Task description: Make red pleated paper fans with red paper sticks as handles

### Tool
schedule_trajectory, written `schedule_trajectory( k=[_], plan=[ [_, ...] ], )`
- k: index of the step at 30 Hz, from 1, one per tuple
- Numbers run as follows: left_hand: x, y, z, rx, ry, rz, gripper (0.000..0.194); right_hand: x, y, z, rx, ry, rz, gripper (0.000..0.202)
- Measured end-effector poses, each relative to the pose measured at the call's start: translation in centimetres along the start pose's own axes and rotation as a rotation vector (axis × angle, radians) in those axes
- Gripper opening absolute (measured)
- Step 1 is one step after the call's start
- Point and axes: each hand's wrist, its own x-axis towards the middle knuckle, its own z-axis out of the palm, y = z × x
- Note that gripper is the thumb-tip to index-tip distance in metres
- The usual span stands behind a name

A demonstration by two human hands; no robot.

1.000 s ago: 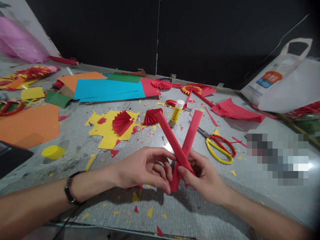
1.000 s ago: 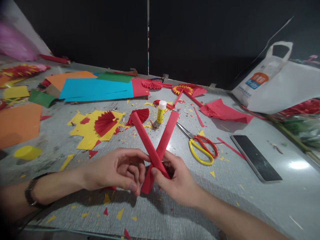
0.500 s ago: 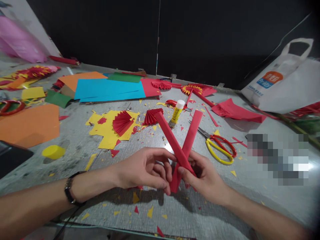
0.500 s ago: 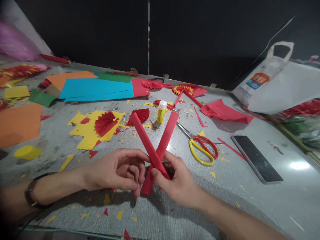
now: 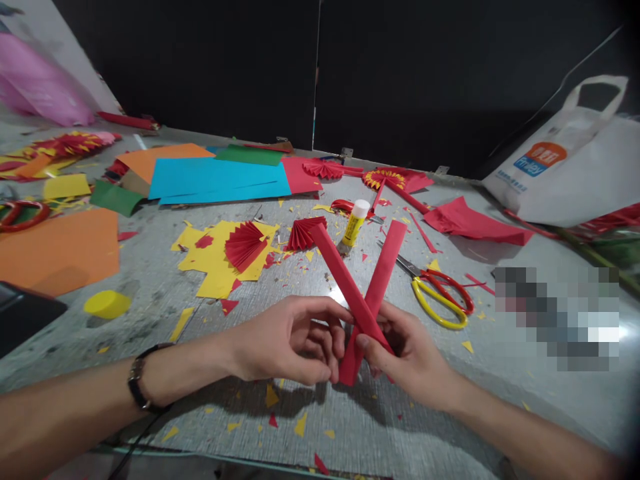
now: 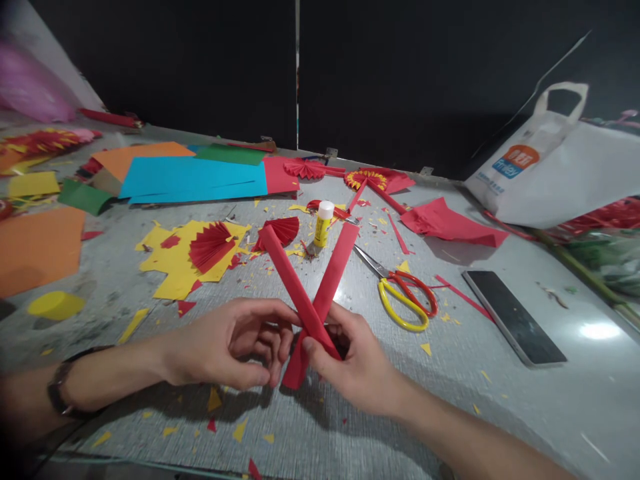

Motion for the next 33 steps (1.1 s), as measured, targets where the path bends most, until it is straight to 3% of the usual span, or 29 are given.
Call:
schedule_trajectory(
  k=[20, 33],
  plan=[
    [0.04, 0.54, 0.58, 0.066, -0.005, 0.021, 0.063, 0.06, -0.22, 0.04, -0.037, 0.001, 0.022, 0.023],
    [-0.19, 0.65, 0.76, 0.091, 0.011, 0.004, 0.064, 0.06, -0.54, 0.24, -0.003, 0.011, 0.019, 0.012]
  ],
)
